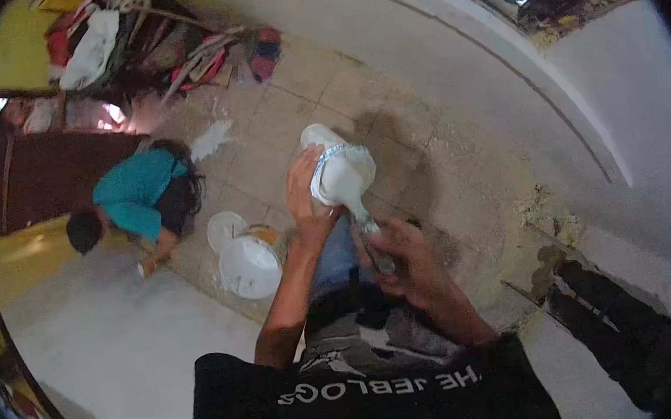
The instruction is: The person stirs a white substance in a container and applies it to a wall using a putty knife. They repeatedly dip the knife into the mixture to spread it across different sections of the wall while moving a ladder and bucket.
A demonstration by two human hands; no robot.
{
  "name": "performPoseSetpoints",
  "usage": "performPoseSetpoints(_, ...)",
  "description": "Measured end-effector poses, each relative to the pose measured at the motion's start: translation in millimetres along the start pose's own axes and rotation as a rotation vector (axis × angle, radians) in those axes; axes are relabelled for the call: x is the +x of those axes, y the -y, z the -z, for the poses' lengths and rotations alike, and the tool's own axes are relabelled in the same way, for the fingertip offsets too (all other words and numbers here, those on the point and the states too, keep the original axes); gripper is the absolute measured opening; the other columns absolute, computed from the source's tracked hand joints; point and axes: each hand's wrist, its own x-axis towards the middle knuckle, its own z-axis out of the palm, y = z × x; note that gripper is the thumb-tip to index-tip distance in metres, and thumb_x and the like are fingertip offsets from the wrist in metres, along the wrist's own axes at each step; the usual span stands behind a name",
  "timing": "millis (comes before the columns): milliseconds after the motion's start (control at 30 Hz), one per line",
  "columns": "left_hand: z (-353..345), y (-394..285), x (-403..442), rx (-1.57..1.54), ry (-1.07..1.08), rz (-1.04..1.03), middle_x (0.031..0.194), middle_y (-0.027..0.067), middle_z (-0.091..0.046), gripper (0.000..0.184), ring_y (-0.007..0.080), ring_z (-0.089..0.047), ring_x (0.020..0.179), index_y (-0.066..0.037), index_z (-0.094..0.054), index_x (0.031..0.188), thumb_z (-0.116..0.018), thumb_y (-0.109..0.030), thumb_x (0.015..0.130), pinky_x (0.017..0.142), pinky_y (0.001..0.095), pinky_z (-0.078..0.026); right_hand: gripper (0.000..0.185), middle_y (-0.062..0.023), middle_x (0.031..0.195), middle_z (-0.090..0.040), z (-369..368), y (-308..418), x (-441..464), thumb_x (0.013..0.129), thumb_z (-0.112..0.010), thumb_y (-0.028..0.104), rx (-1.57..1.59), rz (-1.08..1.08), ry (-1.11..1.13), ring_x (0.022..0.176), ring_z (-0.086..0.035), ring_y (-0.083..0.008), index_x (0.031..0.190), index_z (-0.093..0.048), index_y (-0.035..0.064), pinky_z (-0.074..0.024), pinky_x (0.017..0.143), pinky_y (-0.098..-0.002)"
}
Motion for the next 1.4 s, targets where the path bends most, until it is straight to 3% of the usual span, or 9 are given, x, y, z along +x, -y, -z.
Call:
performPoseSetpoints(300,-42.1,64.7,-63.4,-0.303,0.109,0.023,0.129,0.0185,-0.056,0.084,0.0389,-0.052,0.121,-0.006,-0.047,0.131,-0.087,-0.015,0.058,0.099,0.0509,-0.043,0.053,-0.0078,0.064,-0.057,62.4,-96.5,-8.5,0.084,-0.059,0.021,0.041,0.171,-0.210,0.042,-0.047,-0.0120,0.128,-0.042,-0.0021,-0.0339,0.033,-0.0242)
performPoseSetpoints(367,-54.1,59.3,-100.5,-0.374,0.185,-0.101,0.133,0.0172,-0.052,0.078,0.0371,-0.048,0.125,-0.005,-0.043,0.134,-0.083,-0.027,0.071,0.104,0.0476,-0.040,0.051,-0.0077,0.063,-0.056,102.3,-135.1,-9.7,0.083,-0.059,0.021,0.011,0.224,-0.233,0.041,-0.047,-0.0125,0.126,-0.043,-0.0021,-0.0346,0.033,-0.0248)
performPoseSetpoints(467,-101.9,97.7,-15.6,-0.211,0.333,-0.106,0.133,0.0139,-0.053,0.074,0.0357,-0.048,0.126,-0.007,-0.044,0.134,-0.079,-0.035,0.076,0.104,0.0479,-0.040,0.048,-0.0062,0.063,-0.056,76.1,-22.9,48.0,0.085,-0.057,0.022,0.003,0.113,-0.346,0.044,-0.049,-0.0121,0.126,-0.044,-0.0024,-0.0362,0.034,-0.0252)
performPoseSetpoints(700,-235.8,136.2,-90.9,-0.317,0.464,-0.227,0.132,0.0097,-0.055,0.068,0.0325,-0.049,0.126,-0.012,-0.050,0.130,-0.079,-0.031,0.071,0.100,0.0489,-0.041,0.040,-0.0009,0.064,-0.052,191.8,-11.6,119.5,0.089,-0.054,0.018,0.104,0.105,-0.523,0.049,-0.045,-0.0081,0.124,-0.049,0.0009,-0.0354,0.037,-0.0246)
performPoseSetpoints(800,-291.4,151.7,-136.4,-0.357,0.519,-0.204,0.132,0.0109,-0.054,0.063,0.0337,-0.048,0.126,-0.012,-0.044,0.132,-0.073,-0.037,0.082,0.105,0.0477,-0.040,0.040,0.0004,0.065,-0.051,249.0,-20.7,149.8,0.089,-0.055,0.017,0.031,0.064,-0.690,0.051,-0.047,-0.0076,0.124,-0.049,0.0011,-0.0365,0.040,-0.0238)
performPoseSetpoints(1033,-399.2,223.5,-196.9,-0.466,0.373,-0.388,0.129,0.0077,-0.058,0.067,0.0303,-0.054,0.120,-0.013,-0.050,0.130,-0.074,-0.047,0.078,0.095,0.0439,-0.043,0.045,0.0005,0.059,-0.049,336.0,-54.0,241.7,0.088,-0.052,0.012,0.153,0.140,-0.876,0.045,-0.041,-0.0054,0.131,-0.048,-0.0030,-0.0295,0.036,-0.0216)
performPoseSetpoints(1100,-422.2,238.8,-197.3,-0.480,0.348,-0.447,0.128,0.0074,-0.058,0.068,0.0299,-0.055,0.119,-0.012,-0.050,0.130,-0.074,-0.048,0.076,0.095,0.0436,-0.043,0.041,0.0020,0.059,-0.050,364.3,-59.8,257.6,0.089,-0.057,0.016,0.018,0.296,-0.725,0.045,-0.039,-0.0044,0.126,-0.052,-0.0019,-0.0287,0.038,-0.0212)
performPoseSetpoints(1267,-452.9,270.0,-196.7,-0.459,0.490,-0.314,0.122,0.0115,-0.060,0.086,0.0324,-0.058,0.113,-0.010,-0.051,0.127,-0.089,-0.044,0.058,0.096,0.0461,-0.045,0.038,0.0047,0.057,-0.048,411.1,-59.4,279.7,0.091,-0.062,0.025,-0.291,0.326,-0.706,0.044,-0.036,-0.0030,0.119,-0.055,0.0000,-0.0265,0.039,-0.0209)
performPoseSetpoints(1400,-473.5,271.3,-198.3,-0.439,0.458,-0.285,0.121,0.0116,-0.059,0.084,0.0327,-0.056,0.113,-0.009,-0.051,0.126,-0.091,-0.035,0.057,0.094,0.0468,-0.044,0.033,0.0037,0.057,-0.051,439.0,-51.3,285.6,0.091,-0.063,0.021,-0.405,0.438,-0.678,0.042,-0.038,-0.0033,0.116,-0.056,0.0004,-0.0277,0.038,-0.0215)
